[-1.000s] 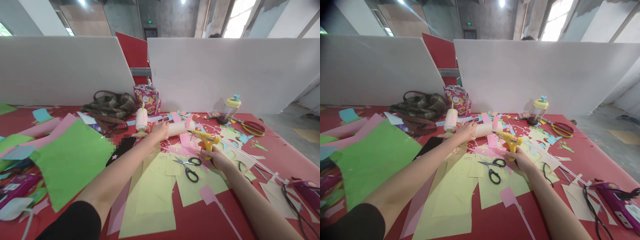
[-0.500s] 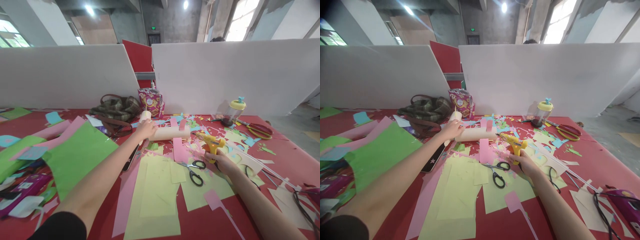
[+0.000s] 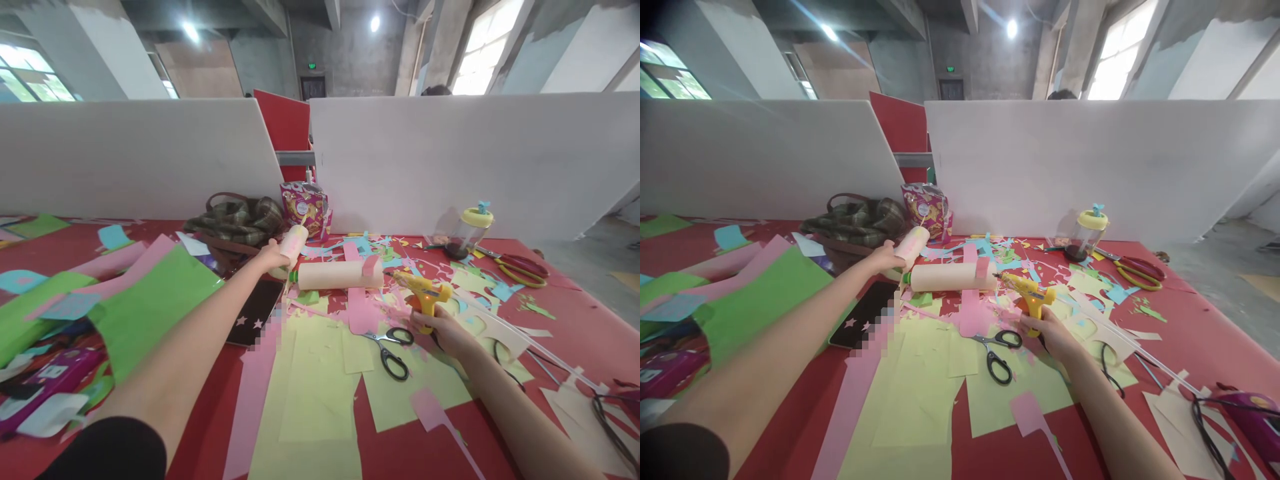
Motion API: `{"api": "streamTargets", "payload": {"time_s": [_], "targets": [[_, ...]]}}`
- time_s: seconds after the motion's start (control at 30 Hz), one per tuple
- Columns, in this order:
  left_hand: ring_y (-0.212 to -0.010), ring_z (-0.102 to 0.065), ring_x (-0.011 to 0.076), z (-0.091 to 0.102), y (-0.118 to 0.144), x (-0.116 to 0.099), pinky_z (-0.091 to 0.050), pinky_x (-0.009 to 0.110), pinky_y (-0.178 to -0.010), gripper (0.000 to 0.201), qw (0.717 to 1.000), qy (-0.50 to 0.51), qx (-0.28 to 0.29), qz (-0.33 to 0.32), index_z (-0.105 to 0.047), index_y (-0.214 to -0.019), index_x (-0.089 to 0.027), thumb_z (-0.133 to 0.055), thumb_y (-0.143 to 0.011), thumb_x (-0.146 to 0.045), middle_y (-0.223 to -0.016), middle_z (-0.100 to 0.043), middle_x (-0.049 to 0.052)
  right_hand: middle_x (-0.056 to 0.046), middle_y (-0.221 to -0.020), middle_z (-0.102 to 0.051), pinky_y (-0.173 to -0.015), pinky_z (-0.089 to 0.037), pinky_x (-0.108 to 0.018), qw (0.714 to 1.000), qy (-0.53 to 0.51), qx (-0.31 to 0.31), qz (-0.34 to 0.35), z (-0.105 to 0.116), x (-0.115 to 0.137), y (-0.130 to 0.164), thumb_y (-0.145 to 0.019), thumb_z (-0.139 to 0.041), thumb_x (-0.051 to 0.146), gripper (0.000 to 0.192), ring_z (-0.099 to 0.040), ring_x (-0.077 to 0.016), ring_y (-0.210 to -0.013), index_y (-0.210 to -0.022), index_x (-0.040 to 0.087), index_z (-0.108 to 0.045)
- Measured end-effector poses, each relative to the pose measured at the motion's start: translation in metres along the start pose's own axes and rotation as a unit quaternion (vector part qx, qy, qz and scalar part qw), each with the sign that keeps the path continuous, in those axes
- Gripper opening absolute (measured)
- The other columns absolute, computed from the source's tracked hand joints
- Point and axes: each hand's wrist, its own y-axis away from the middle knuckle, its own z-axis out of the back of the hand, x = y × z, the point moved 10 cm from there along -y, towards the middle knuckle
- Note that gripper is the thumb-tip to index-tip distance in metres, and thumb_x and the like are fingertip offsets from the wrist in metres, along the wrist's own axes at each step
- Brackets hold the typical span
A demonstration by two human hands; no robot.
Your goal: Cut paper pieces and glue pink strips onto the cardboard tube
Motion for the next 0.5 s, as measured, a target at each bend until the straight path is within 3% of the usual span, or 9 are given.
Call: {"api": "streamTargets", "payload": {"time_s": [0.13,0.27,0.5], "targets": [[-0.077,-0.059,0.0257,0.010,-0.003,0.011,-0.044,0.026,-0.053,0.080,1.000,0.009,0.019,0.002,-0.029,-0.114,-0.007,-0.065,-0.049,-0.036,-0.099,-0.054,0.017,0.004,-0.050,-0.040,-0.050,-0.030,-0.025,1.000,-0.004,0.000,-0.001,0.001,-0.002,0.000,-0.065,-0.060,0.034,0.026,-0.036,-0.0083,-0.047,-0.055,0.017,-0.043],[-0.070,-0.060,0.0240,0.003,-0.001,0.015,-0.044,0.026,-0.051,0.078,0.999,0.024,0.048,0.001,-0.030,-0.115,-0.008,-0.062,-0.053,-0.040,-0.088,-0.060,0.014,0.003,-0.051,-0.040,-0.051,-0.031,-0.025,1.000,-0.005,0.000,-0.006,0.001,-0.003,0.000,-0.064,-0.061,0.035,0.026,-0.037,-0.0087,-0.048,-0.056,0.017,-0.045],[-0.092,-0.056,0.0278,-0.009,-0.002,0.001,-0.046,0.028,-0.064,0.069,1.000,0.021,0.012,-0.017,-0.038,-0.110,-0.008,-0.055,-0.056,-0.048,-0.104,-0.055,0.019,0.003,-0.053,-0.040,-0.053,-0.033,-0.026,1.000,-0.009,-0.006,-0.010,0.003,-0.006,-0.001,-0.064,-0.061,0.035,0.023,-0.039,-0.0094,-0.050,-0.059,0.017,-0.047]]}}
